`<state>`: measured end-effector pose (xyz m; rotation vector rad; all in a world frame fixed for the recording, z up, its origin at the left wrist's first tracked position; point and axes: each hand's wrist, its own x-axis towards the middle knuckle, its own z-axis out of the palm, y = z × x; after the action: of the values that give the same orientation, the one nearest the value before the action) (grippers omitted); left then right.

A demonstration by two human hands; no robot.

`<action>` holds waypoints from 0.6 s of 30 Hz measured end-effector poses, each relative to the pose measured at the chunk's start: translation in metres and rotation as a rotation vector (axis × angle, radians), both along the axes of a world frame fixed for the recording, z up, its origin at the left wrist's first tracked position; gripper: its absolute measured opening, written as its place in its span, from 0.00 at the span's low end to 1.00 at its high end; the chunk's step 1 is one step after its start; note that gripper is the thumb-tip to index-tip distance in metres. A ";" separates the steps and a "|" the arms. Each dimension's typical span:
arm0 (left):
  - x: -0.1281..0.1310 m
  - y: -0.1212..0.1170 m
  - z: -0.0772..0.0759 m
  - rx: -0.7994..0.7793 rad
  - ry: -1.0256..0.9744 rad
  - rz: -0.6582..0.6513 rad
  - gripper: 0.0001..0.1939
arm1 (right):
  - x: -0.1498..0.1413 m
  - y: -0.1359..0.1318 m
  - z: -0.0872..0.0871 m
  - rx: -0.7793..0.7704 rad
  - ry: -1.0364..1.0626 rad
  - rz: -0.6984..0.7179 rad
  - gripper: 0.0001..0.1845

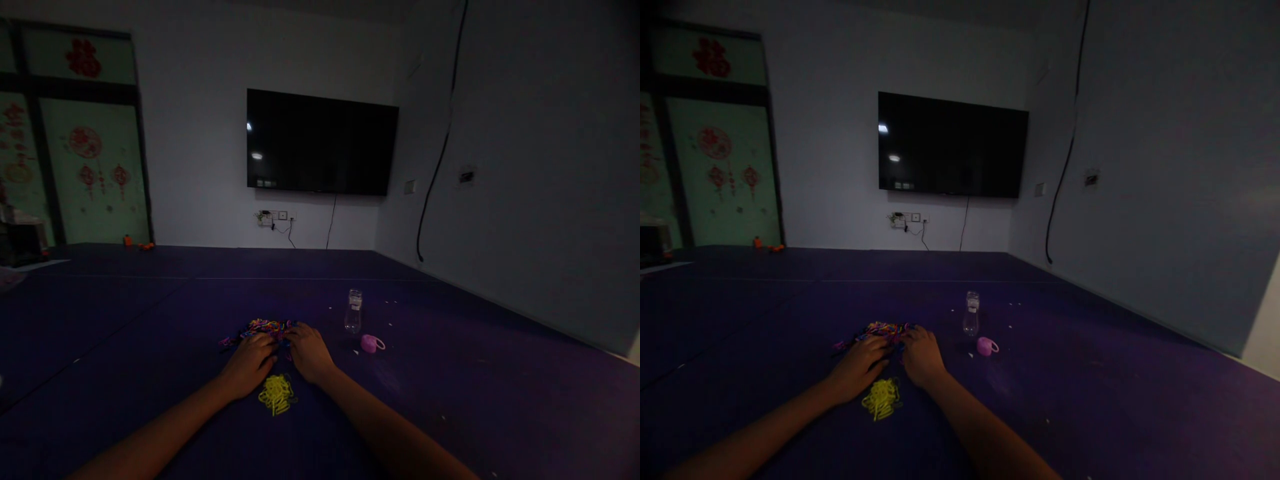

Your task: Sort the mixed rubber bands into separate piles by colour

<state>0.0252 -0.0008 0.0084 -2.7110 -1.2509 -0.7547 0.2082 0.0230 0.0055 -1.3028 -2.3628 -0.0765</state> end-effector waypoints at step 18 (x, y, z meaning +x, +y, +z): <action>-0.003 0.004 -0.006 0.009 0.005 0.011 0.18 | 0.000 -0.001 0.000 -0.015 -0.017 0.025 0.19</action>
<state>0.0221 0.0035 0.0029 -2.6947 -1.2574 -0.7501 0.2079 0.0224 0.0056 -1.2840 -2.3979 -0.0619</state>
